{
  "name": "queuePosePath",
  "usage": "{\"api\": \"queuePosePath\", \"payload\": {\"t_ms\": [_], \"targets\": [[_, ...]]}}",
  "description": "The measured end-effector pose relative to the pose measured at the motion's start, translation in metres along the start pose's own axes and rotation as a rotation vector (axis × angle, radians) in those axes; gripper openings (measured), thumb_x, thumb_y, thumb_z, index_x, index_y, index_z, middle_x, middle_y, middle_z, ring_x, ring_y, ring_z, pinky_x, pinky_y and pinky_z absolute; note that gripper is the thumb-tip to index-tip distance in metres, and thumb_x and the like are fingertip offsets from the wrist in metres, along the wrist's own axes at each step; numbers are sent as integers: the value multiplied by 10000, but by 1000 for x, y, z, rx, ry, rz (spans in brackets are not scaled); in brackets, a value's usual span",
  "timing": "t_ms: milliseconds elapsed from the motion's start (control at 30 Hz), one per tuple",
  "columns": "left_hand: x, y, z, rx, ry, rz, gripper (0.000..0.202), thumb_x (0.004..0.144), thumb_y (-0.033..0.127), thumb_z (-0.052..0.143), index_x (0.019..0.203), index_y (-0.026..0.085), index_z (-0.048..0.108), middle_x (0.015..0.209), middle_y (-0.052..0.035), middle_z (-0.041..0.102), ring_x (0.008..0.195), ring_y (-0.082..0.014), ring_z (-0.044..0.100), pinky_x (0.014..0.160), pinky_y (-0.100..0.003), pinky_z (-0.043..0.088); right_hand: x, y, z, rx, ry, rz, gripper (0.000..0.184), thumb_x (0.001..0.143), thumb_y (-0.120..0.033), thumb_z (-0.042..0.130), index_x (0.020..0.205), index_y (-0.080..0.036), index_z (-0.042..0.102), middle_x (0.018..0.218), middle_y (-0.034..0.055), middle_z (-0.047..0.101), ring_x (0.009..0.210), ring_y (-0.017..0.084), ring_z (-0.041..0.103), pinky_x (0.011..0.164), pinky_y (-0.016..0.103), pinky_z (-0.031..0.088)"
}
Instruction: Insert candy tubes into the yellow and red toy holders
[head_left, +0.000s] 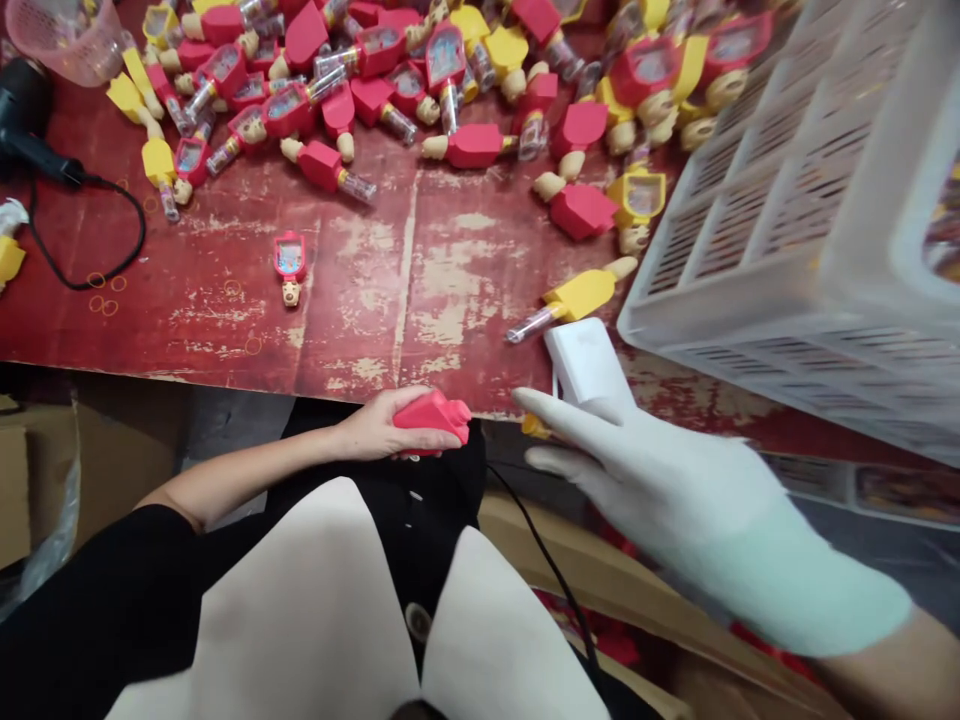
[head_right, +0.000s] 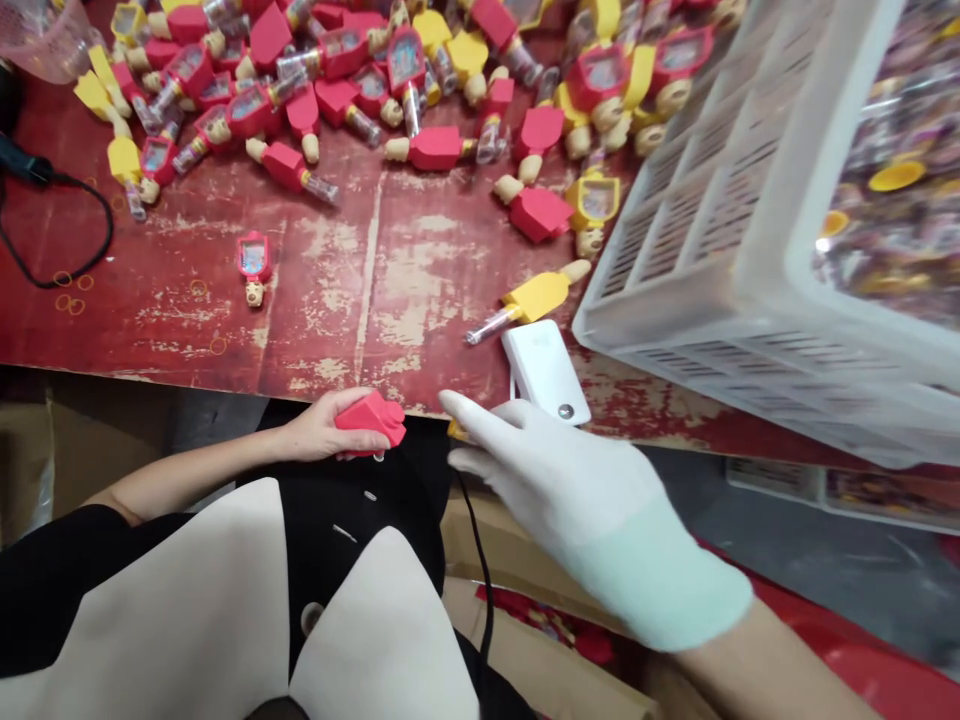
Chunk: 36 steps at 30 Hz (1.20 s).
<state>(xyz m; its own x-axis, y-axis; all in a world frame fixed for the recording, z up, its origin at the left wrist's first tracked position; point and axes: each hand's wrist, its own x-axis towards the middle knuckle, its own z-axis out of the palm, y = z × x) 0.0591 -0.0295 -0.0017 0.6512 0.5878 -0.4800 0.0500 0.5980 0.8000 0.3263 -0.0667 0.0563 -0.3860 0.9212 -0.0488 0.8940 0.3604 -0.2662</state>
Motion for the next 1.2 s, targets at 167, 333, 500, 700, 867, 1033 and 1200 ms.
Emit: {"api": "queuePosePath", "payload": {"t_ms": [167,333,500,700,867,1033,1200], "targets": [[-2,7,5,112,-152,-22,516,692,552,849,919,157,607,765,28,591,641,-94,531,582,-221,393,16,-20,-15,-148,3,-389,405,1074,-393,351,901,-190,656,675,32,610,555,154,554,533,303,273],[-8,12,6,348,-323,21,496,706,565,839,808,173,552,713,47,552,654,-91,498,606,-219,368,16,-36,-16,-189,-15,-548,422,1077,-244,279,793,-190,586,588,-3,494,478,139,455,546,317,210],[-24,-1,11,440,-422,-51,457,795,600,747,858,196,543,737,38,610,643,-99,564,589,-210,378,-13,-52,-3,-53,-134,-447,362,1033,-209,342,782,-187,601,597,2,505,458,140,448,543,328,185],[-26,-19,13,1026,-339,182,352,923,535,643,1001,200,568,915,-27,662,730,-147,610,592,-245,319,-15,-58,20,603,-604,157,484,966,-551,480,664,-186,579,575,-1,540,504,113,459,502,253,276],[-15,-16,-6,1114,-103,358,466,927,638,580,994,177,562,868,-34,647,730,-162,605,627,-259,355,13,-51,24,734,-489,455,572,900,-701,452,736,-182,627,672,43,646,592,162,563,564,275,398],[-16,-6,-14,1061,-140,393,459,928,641,578,980,186,554,831,-21,639,720,-158,604,618,-251,340,5,-42,18,478,-358,111,391,951,-498,524,1109,-185,697,910,63,732,728,193,671,650,288,475],[-23,-3,3,1040,-221,317,449,941,646,552,951,197,538,839,-20,647,702,-144,598,601,-244,326,-15,-46,16,225,-224,-152,432,1027,-488,423,973,-181,722,701,46,634,547,159,575,478,271,344]]}}
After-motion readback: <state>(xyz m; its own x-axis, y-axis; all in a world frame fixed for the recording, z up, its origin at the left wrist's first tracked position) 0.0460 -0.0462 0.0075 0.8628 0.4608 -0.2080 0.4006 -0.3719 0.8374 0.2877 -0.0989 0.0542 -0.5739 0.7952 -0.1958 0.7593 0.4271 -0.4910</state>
